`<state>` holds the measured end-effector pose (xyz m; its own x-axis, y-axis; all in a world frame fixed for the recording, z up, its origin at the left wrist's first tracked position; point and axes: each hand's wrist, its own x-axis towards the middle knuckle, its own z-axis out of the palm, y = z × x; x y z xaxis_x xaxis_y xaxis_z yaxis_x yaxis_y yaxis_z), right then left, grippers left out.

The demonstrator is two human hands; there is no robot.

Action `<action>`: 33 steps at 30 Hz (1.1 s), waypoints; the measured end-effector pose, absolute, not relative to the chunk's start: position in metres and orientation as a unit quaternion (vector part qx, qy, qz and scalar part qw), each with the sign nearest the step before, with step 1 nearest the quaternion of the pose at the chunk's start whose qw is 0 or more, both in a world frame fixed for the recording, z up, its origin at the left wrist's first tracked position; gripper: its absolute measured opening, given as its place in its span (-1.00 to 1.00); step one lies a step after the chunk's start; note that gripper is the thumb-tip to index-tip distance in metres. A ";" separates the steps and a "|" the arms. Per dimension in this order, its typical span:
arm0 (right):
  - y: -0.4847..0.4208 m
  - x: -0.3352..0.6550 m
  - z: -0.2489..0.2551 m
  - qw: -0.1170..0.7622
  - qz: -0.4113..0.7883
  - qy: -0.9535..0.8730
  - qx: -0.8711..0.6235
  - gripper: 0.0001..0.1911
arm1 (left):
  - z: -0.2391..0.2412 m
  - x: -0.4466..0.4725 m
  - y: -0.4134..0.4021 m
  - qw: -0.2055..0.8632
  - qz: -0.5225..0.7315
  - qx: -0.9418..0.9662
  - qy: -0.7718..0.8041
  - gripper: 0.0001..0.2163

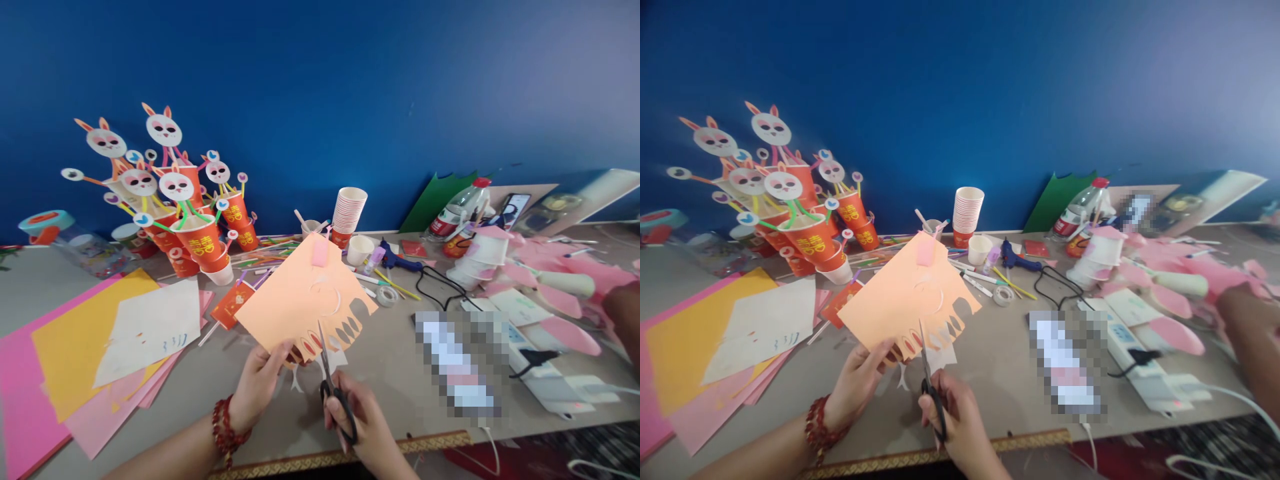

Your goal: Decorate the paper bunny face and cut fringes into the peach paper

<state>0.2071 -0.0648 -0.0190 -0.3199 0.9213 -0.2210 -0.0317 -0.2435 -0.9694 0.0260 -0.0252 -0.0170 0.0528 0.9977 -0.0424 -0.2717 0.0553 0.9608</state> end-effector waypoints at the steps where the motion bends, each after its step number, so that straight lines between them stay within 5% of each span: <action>1: -0.065 0.207 -0.019 0.368 0.644 -0.494 -0.453 -0.42 | -0.016 0.026 -0.025 0.585 0.537 0.428 0.432 -0.69; 33: -0.061 0.220 -0.017 0.338 0.585 -0.566 -0.472 -0.38 | -0.010 0.021 -0.020 0.572 0.487 0.464 0.470 -0.65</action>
<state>0.2198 -0.0606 -0.0172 -0.3250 0.9304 -0.1695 0.1382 -0.1306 -0.9818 0.0211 -0.0203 -0.0104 0.0841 0.9928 -0.0849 -0.1212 0.0947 0.9881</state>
